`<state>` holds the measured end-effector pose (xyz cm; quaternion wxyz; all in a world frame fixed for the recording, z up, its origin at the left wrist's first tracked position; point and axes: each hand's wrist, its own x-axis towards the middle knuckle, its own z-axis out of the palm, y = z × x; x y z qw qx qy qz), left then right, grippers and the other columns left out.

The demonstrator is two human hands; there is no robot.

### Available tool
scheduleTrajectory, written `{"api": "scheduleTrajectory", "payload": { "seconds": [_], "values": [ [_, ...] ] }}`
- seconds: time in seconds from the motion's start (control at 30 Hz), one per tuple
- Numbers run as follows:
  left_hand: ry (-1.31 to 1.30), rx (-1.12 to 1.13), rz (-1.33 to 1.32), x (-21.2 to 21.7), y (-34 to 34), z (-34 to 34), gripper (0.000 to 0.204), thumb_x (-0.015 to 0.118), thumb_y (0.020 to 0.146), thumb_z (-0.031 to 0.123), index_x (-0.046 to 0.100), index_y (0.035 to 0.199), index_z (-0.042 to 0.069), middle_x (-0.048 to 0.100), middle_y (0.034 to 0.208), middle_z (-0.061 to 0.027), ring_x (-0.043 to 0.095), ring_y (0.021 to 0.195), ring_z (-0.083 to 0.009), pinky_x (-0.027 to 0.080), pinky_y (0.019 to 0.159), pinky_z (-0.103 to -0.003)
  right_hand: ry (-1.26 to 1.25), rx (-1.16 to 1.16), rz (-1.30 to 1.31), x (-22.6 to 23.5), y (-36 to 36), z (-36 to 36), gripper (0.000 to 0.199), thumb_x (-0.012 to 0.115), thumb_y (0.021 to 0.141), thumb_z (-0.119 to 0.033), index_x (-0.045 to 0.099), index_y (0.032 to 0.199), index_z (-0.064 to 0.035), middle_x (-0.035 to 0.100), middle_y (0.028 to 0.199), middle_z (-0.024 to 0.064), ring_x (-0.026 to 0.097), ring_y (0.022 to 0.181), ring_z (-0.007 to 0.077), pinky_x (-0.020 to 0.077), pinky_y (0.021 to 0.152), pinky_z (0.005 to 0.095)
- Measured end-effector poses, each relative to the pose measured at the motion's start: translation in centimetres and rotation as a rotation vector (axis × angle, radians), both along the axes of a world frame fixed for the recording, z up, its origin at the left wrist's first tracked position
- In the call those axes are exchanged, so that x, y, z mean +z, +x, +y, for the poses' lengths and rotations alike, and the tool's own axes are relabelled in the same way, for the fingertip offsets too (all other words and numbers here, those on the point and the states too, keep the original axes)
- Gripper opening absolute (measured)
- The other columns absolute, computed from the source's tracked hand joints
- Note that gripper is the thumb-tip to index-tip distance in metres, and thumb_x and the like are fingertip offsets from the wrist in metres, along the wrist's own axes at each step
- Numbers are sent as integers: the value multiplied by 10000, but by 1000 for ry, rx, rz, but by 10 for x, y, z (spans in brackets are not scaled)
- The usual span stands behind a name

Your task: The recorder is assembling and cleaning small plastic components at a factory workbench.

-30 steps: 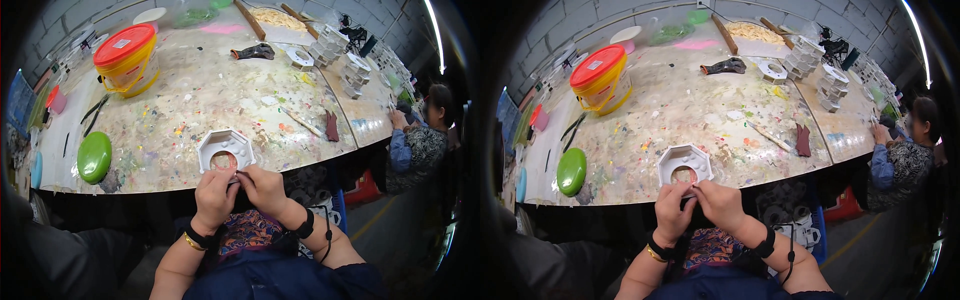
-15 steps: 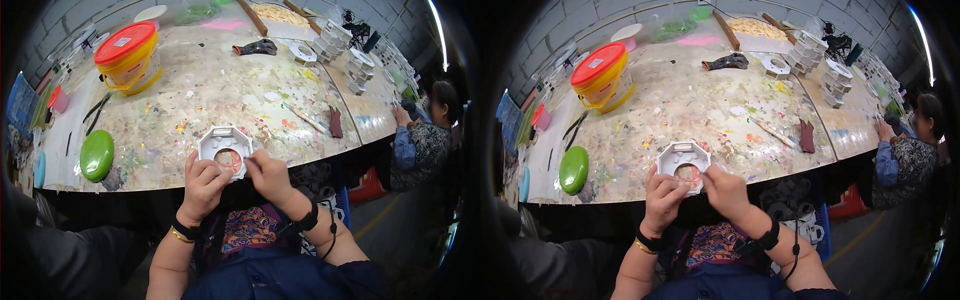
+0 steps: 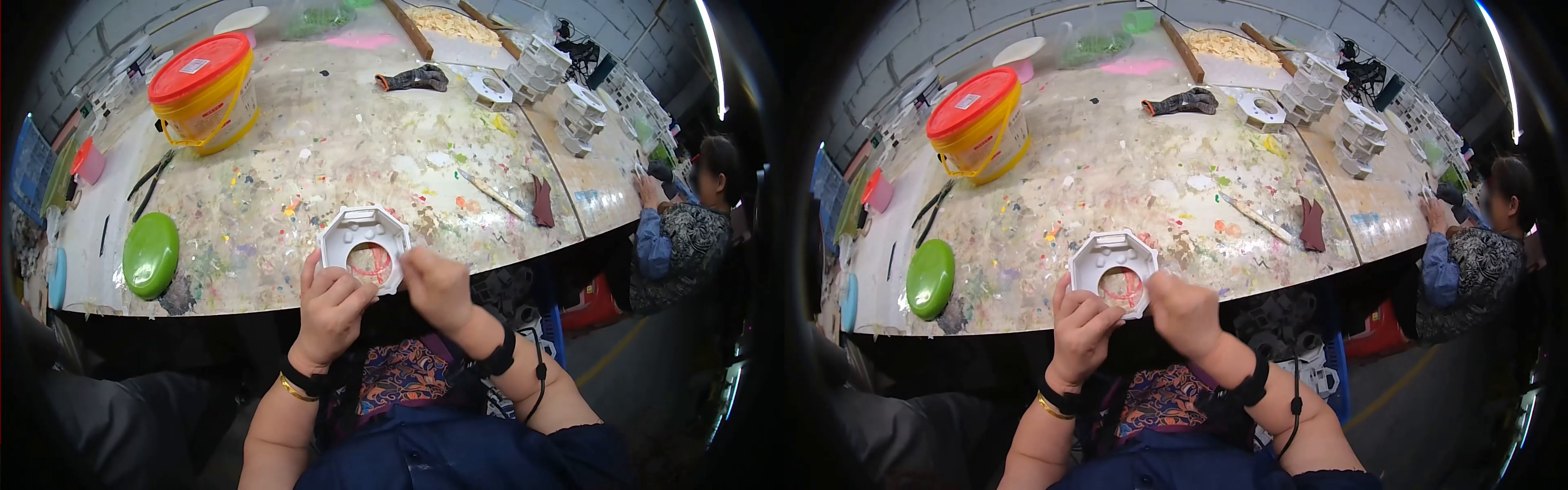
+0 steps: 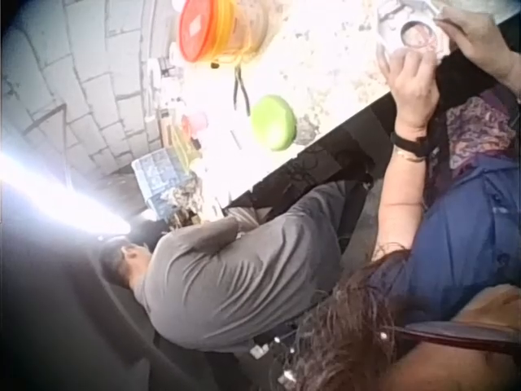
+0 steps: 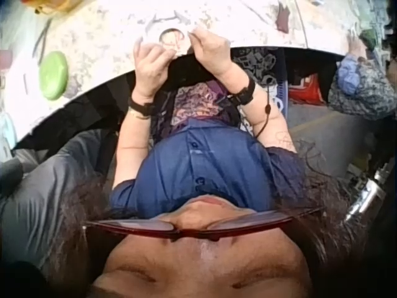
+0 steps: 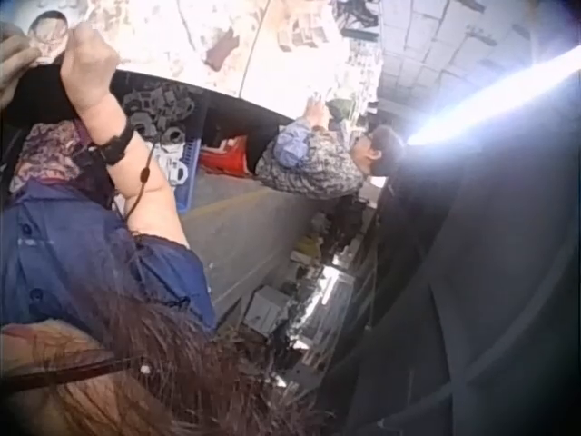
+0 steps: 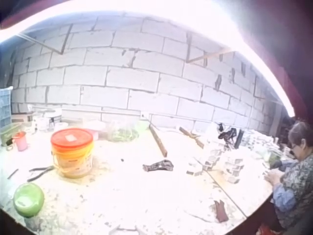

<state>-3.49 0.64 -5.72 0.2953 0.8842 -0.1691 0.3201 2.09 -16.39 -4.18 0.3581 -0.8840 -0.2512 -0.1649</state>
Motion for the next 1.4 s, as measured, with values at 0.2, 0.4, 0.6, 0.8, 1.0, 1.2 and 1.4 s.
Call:
{"api": "scheduleTrajectory", "payload": {
  "seconds": [0.2,0.4,0.6,0.8,1.0,1.2,1.4],
  "values": [
    [-23,4,20,1,-1,-1,177,729,659,48,651,805,110,541,698,1,548,783,-210,303,1069,-483,93,259,-173,-4,-9,2,73,670,805,-41,626,857,-67,600,653,120,624,577,295,478,508,372],
    [6,24,24,3,-1,-3,191,734,667,54,675,835,124,555,702,10,549,765,-200,295,1062,-482,-12,-74,-94,-5,20,-15,77,619,870,-57,571,823,-19,604,638,130,626,569,279,461,511,342],
    [0,98,-36,16,-1,-28,286,752,682,83,697,958,136,599,825,3,565,812,-202,309,1021,-477,154,149,76,-8,2,-11,102,637,873,-140,581,837,-62,608,648,137,621,576,319,465,503,373],
    [141,76,147,29,0,15,377,759,675,153,669,1039,116,586,1058,-66,488,1210,-358,316,1034,-505,85,121,12,-14,15,-15,114,642,863,-143,569,813,-72,597,642,133,610,574,324,461,492,385],
    [41,-102,39,10,7,8,229,726,685,92,670,906,118,555,858,-47,571,1040,-289,409,973,-510,66,20,-36,-6,4,-11,84,648,851,-109,589,821,-57,597,652,144,616,580,322,464,504,383],
    [65,-108,38,10,6,2,194,680,680,40,654,864,96,508,760,-36,548,857,-245,395,984,-502,77,153,-100,0,-7,-5,58,675,819,-72,620,828,-56,614,698,153,623,591,320,481,513,370],
    [-9,-131,58,14,14,2,182,678,665,17,646,833,80,504,733,-33,529,804,-245,413,943,-470,66,141,-246,-5,3,-9,56,664,821,-63,608,831,-62,588,670,138,612,582,315,467,495,379]
  ]
}}
